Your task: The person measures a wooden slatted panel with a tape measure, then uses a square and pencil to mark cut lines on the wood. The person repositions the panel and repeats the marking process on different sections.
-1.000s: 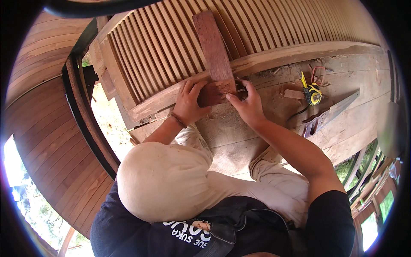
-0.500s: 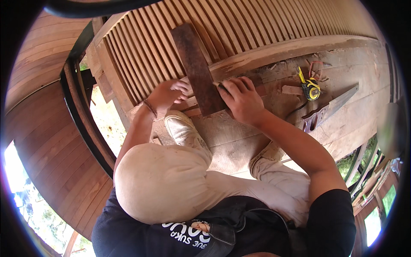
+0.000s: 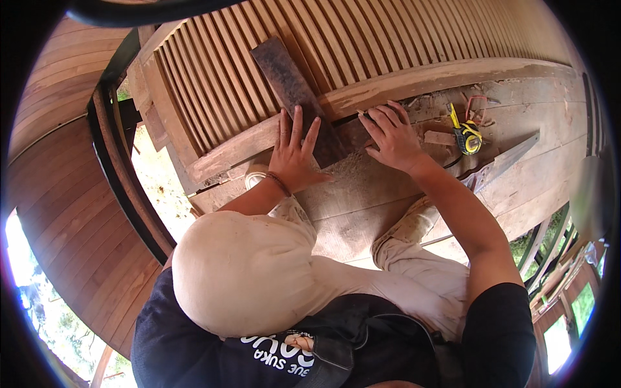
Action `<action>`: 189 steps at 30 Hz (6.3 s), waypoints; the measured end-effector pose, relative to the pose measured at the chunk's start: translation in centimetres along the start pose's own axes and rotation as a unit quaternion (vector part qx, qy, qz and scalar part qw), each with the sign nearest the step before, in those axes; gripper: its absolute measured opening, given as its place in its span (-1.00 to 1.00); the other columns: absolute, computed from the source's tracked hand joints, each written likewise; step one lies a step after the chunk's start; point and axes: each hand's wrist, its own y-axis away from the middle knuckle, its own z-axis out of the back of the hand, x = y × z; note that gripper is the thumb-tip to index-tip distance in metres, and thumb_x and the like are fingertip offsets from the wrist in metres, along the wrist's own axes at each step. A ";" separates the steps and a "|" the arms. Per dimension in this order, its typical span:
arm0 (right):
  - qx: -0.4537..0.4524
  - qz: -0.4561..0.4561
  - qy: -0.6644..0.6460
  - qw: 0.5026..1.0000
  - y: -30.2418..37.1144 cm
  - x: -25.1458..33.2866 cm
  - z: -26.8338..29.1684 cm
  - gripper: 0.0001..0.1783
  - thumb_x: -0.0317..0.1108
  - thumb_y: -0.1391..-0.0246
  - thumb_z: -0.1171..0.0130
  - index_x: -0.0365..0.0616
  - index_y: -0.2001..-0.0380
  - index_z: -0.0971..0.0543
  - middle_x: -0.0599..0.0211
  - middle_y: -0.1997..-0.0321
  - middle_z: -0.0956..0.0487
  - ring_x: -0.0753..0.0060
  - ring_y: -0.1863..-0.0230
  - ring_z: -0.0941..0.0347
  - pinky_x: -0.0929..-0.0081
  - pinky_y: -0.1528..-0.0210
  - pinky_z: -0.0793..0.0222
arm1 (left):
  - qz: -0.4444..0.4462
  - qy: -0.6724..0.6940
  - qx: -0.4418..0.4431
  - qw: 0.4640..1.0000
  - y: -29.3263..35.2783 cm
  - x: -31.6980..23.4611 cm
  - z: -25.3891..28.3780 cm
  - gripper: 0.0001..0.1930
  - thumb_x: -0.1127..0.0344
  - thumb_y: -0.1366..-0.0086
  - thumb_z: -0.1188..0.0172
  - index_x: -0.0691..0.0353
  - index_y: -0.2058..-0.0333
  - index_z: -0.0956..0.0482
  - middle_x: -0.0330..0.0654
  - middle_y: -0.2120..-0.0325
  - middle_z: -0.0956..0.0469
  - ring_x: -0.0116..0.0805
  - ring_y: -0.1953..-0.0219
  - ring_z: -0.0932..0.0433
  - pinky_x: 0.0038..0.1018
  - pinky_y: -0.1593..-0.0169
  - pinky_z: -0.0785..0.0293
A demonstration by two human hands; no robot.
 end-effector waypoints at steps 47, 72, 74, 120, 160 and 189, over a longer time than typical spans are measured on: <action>-0.096 0.002 -0.011 0.995 1.2 -4.6 1.5 -0.19 0.06 0.24 -0.54 -0.15 -0.08 -0.59 0.20 -0.16 -0.48 0.13 -0.30 -0.34 -0.01 -0.40 -0.25 | -0.041 -0.006 -0.059 0.997 -4.5 -0.6 -1.8 0.38 -0.22 0.11 -0.58 0.09 -0.55 0.12 0.25 -0.54 0.31 0.46 -0.54 0.31 0.35 -0.47 0.21; -0.086 -0.008 -0.028 0.996 1.4 -4.9 1.4 -0.17 0.04 0.24 -0.56 -0.13 -0.11 -0.58 0.20 -0.17 -0.47 0.12 -0.30 -0.33 0.00 -0.43 -0.23 | -0.041 -0.017 -0.065 0.997 -4.7 -0.6 -2.1 0.38 -0.22 0.12 -0.58 0.02 -0.55 0.13 0.22 -0.55 0.30 0.46 -0.54 0.27 0.41 -0.44 0.17; -0.080 -0.011 -0.035 0.996 1.2 -4.8 1.7 -0.18 0.02 0.24 -0.56 -0.12 -0.11 -0.59 0.19 -0.17 -0.47 0.11 -0.29 -0.34 0.00 -0.42 -0.22 | -0.043 -0.014 -0.070 0.997 -4.7 -0.6 -2.1 0.37 -0.21 0.12 -0.58 0.03 -0.55 0.11 0.22 -0.55 0.29 0.47 -0.53 0.26 0.41 -0.44 0.16; -0.021 -0.217 -0.215 0.952 -8.4 1.1 2.4 -0.83 -0.38 -0.13 -0.19 -0.24 0.28 -0.63 -0.16 0.38 -0.65 -0.23 0.24 -0.64 -0.04 0.16 -0.56 | -0.032 -0.039 -0.064 0.997 -4.7 -1.2 -1.7 0.34 -0.20 0.13 -0.58 0.09 -0.53 0.02 0.21 -0.54 0.25 0.45 -0.53 0.17 0.38 -0.45 0.18; -0.214 -0.090 -0.165 0.959 -13.7 8.8 5.2 0.10 -0.10 0.26 -0.62 -0.18 -0.35 -0.30 -0.13 -0.23 -0.31 -0.23 -0.21 -0.36 -0.09 -0.22 -0.37 | 0.188 0.807 -0.153 0.538 -5.7 4.3 10.9 -0.58 0.42 -0.37 -0.26 0.27 -0.18 -0.47 -0.09 -0.05 -0.61 -0.20 -0.11 -0.60 -0.22 -0.18 -0.58; -0.249 -0.509 -0.229 0.792 -29.9 -10.0 11.1 -0.25 -0.09 0.14 -0.55 -0.36 -0.04 -0.55 -0.13 -0.07 -0.50 -0.08 0.06 -0.58 0.13 0.03 -0.50 | 0.268 0.034 -0.281 0.921 -33.8 31.9 19.5 -0.66 0.05 -0.40 -0.07 0.15 0.15 -0.69 -0.05 0.06 -0.67 -0.04 -0.08 -0.61 -0.09 -0.23 -0.42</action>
